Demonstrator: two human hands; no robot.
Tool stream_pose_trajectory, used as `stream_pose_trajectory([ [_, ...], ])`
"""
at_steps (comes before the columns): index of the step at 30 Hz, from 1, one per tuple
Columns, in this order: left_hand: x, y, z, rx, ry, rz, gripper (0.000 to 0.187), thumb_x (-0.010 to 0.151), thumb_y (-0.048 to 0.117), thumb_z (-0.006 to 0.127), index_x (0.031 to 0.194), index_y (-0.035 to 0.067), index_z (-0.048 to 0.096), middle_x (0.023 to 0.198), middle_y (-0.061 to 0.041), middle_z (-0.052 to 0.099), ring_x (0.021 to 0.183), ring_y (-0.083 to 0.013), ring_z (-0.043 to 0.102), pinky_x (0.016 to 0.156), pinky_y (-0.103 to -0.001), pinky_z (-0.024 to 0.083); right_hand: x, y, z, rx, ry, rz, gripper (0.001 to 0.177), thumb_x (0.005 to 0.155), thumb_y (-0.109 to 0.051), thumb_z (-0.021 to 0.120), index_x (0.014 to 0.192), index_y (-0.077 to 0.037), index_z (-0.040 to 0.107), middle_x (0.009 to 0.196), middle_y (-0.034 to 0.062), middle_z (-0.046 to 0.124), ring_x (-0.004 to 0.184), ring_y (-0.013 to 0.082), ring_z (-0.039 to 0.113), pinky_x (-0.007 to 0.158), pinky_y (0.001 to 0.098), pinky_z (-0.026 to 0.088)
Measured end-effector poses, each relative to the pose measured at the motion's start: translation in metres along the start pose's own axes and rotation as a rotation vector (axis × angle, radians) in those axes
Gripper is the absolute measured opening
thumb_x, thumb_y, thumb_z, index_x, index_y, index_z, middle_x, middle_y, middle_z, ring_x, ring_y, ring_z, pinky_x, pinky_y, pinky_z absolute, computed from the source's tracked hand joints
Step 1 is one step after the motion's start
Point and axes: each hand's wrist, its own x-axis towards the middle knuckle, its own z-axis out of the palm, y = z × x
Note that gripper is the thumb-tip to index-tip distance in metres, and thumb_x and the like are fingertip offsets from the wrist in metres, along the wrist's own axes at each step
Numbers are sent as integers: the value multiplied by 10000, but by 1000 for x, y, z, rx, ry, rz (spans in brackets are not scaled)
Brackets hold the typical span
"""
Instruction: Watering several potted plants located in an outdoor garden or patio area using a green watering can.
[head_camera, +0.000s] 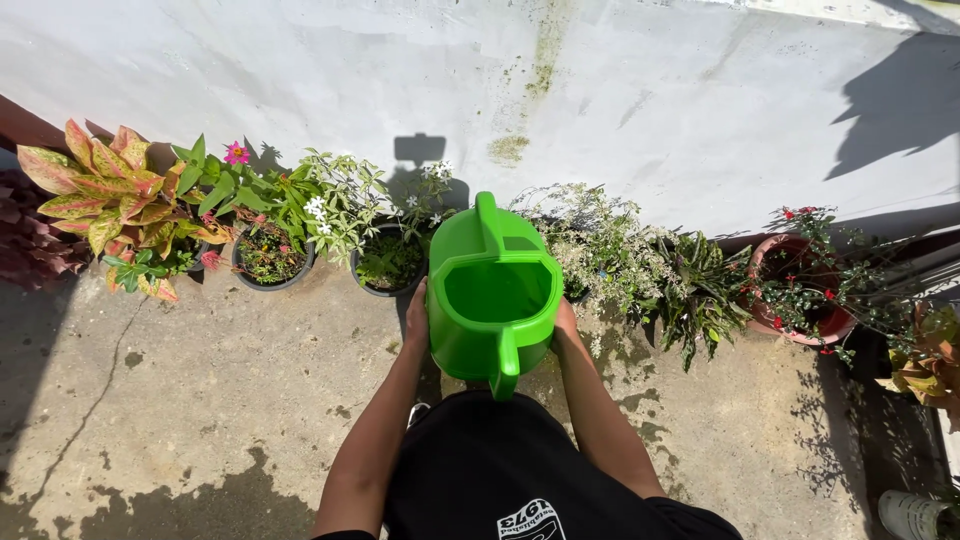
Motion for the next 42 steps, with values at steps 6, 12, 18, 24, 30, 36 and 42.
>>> stream_pose_trajectory([
  [6,5,-2,2,53,29,60,644,1061,449,437,1536,15,458,1538,-132,524,1381,-226,515,1132,-326,401,3,-14,0,-13,-65,66,340,985,-247,643,1212,5,669,1050,143,738,850,223,723,746,349,620],
  [12,-1,-17,-4,-11,78,63,643,1058,441,433,1538,13,448,1548,-132,514,1386,-230,504,1137,-331,385,13,-7,-2,107,-113,101,340,1016,-282,527,1199,-28,660,992,115,728,814,207,717,718,344,610],
  [18,-26,-7,-13,-124,48,58,644,1077,416,396,1564,-6,377,1585,-131,461,1431,-230,457,1169,-338,349,18,17,-6,124,-304,34,289,1061,-182,535,1243,21,631,1057,136,706,864,217,698,744,342,604],
  [24,-32,19,-40,-109,106,109,659,1074,424,397,1574,-5,362,1579,-126,462,1431,-234,457,1166,-344,355,-3,-2,57,44,-326,98,399,1011,-298,475,1260,-18,613,1130,135,720,947,229,729,814,359,628],
  [30,-44,66,-94,-145,187,76,687,1053,447,416,1576,5,356,1567,-145,476,1409,-247,485,1136,-356,391,2,42,115,-15,-457,66,388,1052,-263,503,1300,17,606,1143,152,706,968,245,711,833,382,609],
  [36,-27,90,-212,-121,202,149,676,1058,448,456,1549,-15,425,1552,-151,508,1398,-241,499,1142,-355,397,-17,112,204,-10,-418,99,387,1030,-235,499,1323,-8,609,1175,147,714,988,252,712,834,384,612],
  [42,-37,173,-324,-65,204,59,648,1050,445,455,1556,42,419,1549,-121,499,1381,-225,504,1126,-339,396,-51,197,306,79,-363,55,396,1064,-245,479,1357,0,581,1208,172,693,1017,281,715,859,428,607],
])
